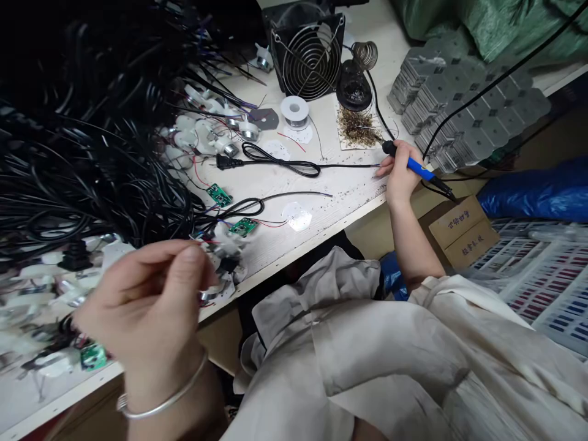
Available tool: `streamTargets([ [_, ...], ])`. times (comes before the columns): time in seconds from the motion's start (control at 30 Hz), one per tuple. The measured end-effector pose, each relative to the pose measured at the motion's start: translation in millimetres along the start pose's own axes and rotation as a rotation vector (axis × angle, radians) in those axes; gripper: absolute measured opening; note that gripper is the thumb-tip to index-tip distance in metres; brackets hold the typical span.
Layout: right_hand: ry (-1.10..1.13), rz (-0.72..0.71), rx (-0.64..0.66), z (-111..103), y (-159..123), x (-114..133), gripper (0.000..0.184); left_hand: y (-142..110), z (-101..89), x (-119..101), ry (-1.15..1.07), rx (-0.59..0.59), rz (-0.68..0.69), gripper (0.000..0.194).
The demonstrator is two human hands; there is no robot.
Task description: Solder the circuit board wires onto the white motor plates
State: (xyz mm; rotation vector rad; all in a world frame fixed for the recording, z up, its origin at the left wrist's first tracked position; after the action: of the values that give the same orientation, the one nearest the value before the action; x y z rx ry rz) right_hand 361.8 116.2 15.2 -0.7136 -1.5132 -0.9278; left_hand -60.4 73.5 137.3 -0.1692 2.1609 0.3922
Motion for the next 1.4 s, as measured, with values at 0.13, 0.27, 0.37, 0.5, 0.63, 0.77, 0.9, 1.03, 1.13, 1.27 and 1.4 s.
streamTargets([
  [0.13, -0.038, 0.014, 0.040, 3.1, 1.0, -0.6, 0.045, -18.5, 28.3, 8.9, -0.138, 0.006, -0.021, 0.015],
  [0.27, -0.053, -0.021, 0.098, 7.0, -0.5, 1.0, 0.048, -26.3, 38.0, 18.0, 0.010, 0.073, 0.199, 0.007],
  [0.37, -0.054, -0.060, 0.142, 8.5, -2.4, 2.6, 0.050, -30.5, 51.6, 21.9, 0.138, 0.060, 0.419, 0.006],
  [0.5, -0.056, -0.058, 0.191, 9.9, -4.5, 2.9, 0.053, -35.4, 72.3, 30.1, 0.296, 0.021, 0.597, 0.012],
  [0.63, -0.058, -0.064, 0.155, 7.2, -4.2, 6.4, 0.053, -40.7, 80.8, 32.7, 0.327, -0.020, 0.688, 0.009],
  [0.77, -0.081, -0.073, 0.201, 9.9, -5.5, 7.4, 0.053, -42.6, 83.1, 31.9, 0.342, -0.076, 0.760, 0.004],
  [0.9, -0.063, -0.063, 0.178, 7.9, -4.6, 4.8, 0.055, -38.8, 87.8, 33.7, 0.270, -0.044, 0.731, 0.006],
  [1.03, -0.039, -0.042, 0.166, 6.4, -3.5, 2.7, 0.054, -39.1, 91.0, 32.1, 0.219, -0.026, 0.714, 0.006],
  [1.13, -0.040, -0.037, 0.182, 6.8, -2.7, 1.3, 0.048, -39.5, 93.9, 32.0, 0.220, 0.002, 0.687, 0.005],
  [1.27, -0.040, -0.032, 0.185, 6.6, -1.9, -0.3, 0.046, -40.5, 92.9, 27.2, 0.233, -0.030, 0.711, 0.005],
  [1.4, -0.034, -0.060, 0.188, 6.3, -2.3, 1.2, 0.046, -42.1, 91.9, 26.0, 0.259, -0.045, 0.728, 0.004],
])
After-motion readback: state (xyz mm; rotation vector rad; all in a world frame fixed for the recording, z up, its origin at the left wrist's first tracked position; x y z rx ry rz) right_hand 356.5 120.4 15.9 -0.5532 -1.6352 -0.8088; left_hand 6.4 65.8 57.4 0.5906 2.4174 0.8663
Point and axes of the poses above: each hand's wrist, its own y-axis towards the middle knuckle, its own z-axis out of the palm, x = y × z, the point moved 7 cm from there along y, towards the middle knuckle, and after that the axes turned 8 degrees about -x, right-handed, at the moved point
